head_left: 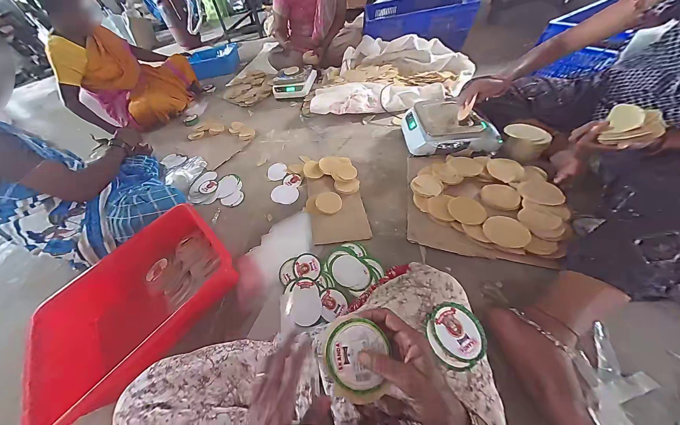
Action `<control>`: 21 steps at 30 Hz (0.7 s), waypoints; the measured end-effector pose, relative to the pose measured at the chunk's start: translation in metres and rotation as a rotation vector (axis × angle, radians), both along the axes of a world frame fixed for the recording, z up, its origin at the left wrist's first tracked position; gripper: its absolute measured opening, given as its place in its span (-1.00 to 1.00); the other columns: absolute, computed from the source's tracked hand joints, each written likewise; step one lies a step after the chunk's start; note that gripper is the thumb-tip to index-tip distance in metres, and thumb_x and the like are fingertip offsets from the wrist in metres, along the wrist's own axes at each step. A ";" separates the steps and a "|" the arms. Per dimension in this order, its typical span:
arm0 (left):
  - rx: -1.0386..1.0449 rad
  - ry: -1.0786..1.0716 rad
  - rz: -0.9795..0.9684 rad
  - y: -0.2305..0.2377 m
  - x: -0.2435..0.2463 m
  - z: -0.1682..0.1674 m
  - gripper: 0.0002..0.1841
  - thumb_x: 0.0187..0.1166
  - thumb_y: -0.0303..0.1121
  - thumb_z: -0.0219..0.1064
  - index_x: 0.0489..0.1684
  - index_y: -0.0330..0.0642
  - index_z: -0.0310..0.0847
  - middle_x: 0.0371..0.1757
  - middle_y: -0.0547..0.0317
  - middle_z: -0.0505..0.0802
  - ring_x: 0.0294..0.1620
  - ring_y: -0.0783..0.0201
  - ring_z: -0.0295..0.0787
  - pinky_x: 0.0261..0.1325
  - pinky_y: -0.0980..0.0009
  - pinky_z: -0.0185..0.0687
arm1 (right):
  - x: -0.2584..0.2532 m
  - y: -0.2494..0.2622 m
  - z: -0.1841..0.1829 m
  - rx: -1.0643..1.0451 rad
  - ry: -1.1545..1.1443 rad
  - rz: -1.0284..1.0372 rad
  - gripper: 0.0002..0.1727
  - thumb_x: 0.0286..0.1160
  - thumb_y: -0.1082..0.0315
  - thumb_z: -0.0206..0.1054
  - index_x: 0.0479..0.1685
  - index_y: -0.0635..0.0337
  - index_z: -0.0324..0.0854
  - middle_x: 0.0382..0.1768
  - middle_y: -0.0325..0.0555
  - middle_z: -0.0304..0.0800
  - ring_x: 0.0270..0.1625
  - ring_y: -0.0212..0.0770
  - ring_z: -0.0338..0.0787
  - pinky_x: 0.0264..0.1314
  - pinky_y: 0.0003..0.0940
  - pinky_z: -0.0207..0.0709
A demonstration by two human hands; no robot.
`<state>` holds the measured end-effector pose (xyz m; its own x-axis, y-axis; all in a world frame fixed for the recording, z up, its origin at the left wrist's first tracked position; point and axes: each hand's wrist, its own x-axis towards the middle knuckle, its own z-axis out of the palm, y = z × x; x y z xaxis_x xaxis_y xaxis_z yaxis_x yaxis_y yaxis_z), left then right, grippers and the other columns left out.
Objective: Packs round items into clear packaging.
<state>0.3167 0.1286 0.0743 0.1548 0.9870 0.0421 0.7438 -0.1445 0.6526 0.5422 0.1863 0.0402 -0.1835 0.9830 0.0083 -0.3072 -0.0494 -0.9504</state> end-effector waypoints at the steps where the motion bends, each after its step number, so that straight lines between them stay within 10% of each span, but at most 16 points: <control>1: -0.069 -0.053 -0.062 0.001 0.006 -0.001 -0.50 0.55 -0.12 0.43 0.25 -0.40 0.72 0.24 -0.29 0.82 0.25 -0.20 0.80 0.34 -0.20 0.63 | -0.004 -0.002 0.005 0.008 0.019 0.014 -0.45 0.15 0.64 0.45 0.27 0.35 0.57 0.06 -0.07 0.89 0.01 -0.22 0.92 0.05 -0.29 0.85; 3: -0.202 -0.156 -0.210 0.005 0.005 -0.018 -0.53 0.60 -0.02 0.34 -0.25 -0.38 0.81 -0.29 -0.13 0.92 -0.20 -0.02 0.91 0.00 -0.14 0.74 | -0.007 -0.005 0.013 0.019 0.031 0.032 -0.45 0.16 0.65 0.44 0.29 0.37 0.56 0.09 -0.05 0.88 0.03 -0.22 0.91 0.07 -0.28 0.85; 5: -0.228 -0.328 -0.227 0.006 0.003 -0.031 -0.42 0.59 0.09 0.33 -0.28 -0.42 0.78 -0.39 -0.01 0.89 -0.35 0.19 0.85 -0.14 0.07 0.72 | -0.005 -0.006 0.019 0.051 -0.011 0.036 -0.46 0.20 0.66 0.42 0.30 0.38 0.55 0.10 -0.05 0.87 0.04 -0.21 0.91 0.09 -0.28 0.84; 9: -0.272 -1.028 -0.159 -0.001 0.021 -0.040 -0.03 0.57 -0.01 0.42 0.73 -0.50 -0.11 0.52 0.03 0.63 0.40 0.31 0.69 0.46 0.21 0.67 | -0.006 -0.009 0.021 0.145 -0.108 0.031 -0.51 0.27 0.66 0.42 0.29 0.38 0.56 0.10 -0.09 0.88 0.03 -0.26 0.91 0.09 -0.30 0.85; 13: -0.435 -1.583 0.318 -0.007 0.058 -0.029 -0.74 0.70 -0.55 0.11 0.26 -0.13 0.44 -0.06 0.23 0.93 -0.04 0.30 0.91 0.17 0.24 0.82 | -0.011 -0.010 0.026 0.215 -0.172 0.157 -0.46 0.44 0.42 0.44 0.42 0.42 0.51 0.14 -0.03 0.87 0.12 -0.24 0.89 0.19 -0.26 0.82; 21: -0.485 -1.948 0.129 -0.002 0.045 -0.047 -0.72 0.61 -0.32 0.37 0.25 0.02 0.71 0.12 0.03 0.91 0.14 0.12 0.89 0.25 0.12 0.78 | 0.012 -0.004 0.043 0.337 -0.267 0.272 -0.42 0.57 0.26 0.35 0.48 0.46 0.47 0.14 0.01 0.88 0.10 -0.23 0.90 0.27 -0.22 0.78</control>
